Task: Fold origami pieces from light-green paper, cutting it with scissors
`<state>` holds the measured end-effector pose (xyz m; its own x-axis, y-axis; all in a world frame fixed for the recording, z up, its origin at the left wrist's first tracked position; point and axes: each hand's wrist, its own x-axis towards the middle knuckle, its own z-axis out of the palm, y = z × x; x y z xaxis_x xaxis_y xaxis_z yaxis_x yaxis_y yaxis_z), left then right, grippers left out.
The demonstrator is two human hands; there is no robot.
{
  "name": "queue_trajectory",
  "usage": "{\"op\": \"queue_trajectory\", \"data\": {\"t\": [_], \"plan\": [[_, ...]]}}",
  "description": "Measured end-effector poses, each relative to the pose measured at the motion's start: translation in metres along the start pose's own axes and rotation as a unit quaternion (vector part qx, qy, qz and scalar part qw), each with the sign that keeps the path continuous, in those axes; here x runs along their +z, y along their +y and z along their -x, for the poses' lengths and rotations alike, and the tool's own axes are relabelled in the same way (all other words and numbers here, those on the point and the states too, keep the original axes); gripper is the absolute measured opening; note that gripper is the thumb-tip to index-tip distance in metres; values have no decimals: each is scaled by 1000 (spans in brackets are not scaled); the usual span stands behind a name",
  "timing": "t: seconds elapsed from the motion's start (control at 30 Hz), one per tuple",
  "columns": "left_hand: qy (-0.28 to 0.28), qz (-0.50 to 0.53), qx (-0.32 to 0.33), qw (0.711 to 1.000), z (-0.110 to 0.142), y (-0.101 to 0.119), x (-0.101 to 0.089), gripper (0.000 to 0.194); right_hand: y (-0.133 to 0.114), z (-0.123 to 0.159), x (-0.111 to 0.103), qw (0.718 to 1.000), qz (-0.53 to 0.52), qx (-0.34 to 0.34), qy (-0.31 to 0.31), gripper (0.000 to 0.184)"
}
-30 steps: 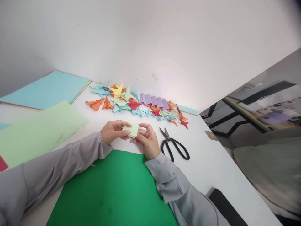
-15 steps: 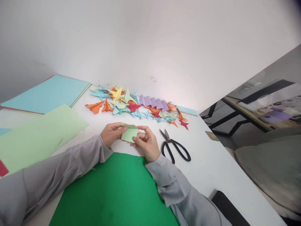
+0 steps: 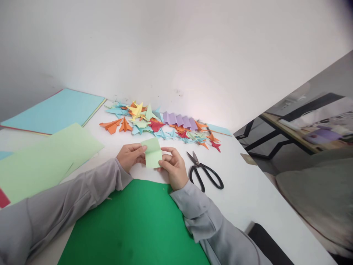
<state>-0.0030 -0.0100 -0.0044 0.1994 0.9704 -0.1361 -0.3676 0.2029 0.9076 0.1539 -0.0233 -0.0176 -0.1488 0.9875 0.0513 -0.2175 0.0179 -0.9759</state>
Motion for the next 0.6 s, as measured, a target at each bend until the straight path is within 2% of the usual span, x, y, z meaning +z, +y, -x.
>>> {"op": "queue_trajectory", "data": {"t": [0.23, 0.37, 0.47, 0.6], "plan": [[31, 7, -8, 999, -2, 1, -1, 31, 3, -1, -1, 1000, -12, -13, 20, 34], [23, 8, -17, 1000, -2, 3, -2, 22, 3, -2, -2, 998, -19, -21, 53, 30], [-21, -25, -31, 999, 2, 6, -2, 20, 3, -5, -3, 992, -66, -25, 103, 30], [-126, -139, -19, 982, 10, 5, -2, 14, 3, -8, -3, 982, -115, -19, 149, 31]]}}
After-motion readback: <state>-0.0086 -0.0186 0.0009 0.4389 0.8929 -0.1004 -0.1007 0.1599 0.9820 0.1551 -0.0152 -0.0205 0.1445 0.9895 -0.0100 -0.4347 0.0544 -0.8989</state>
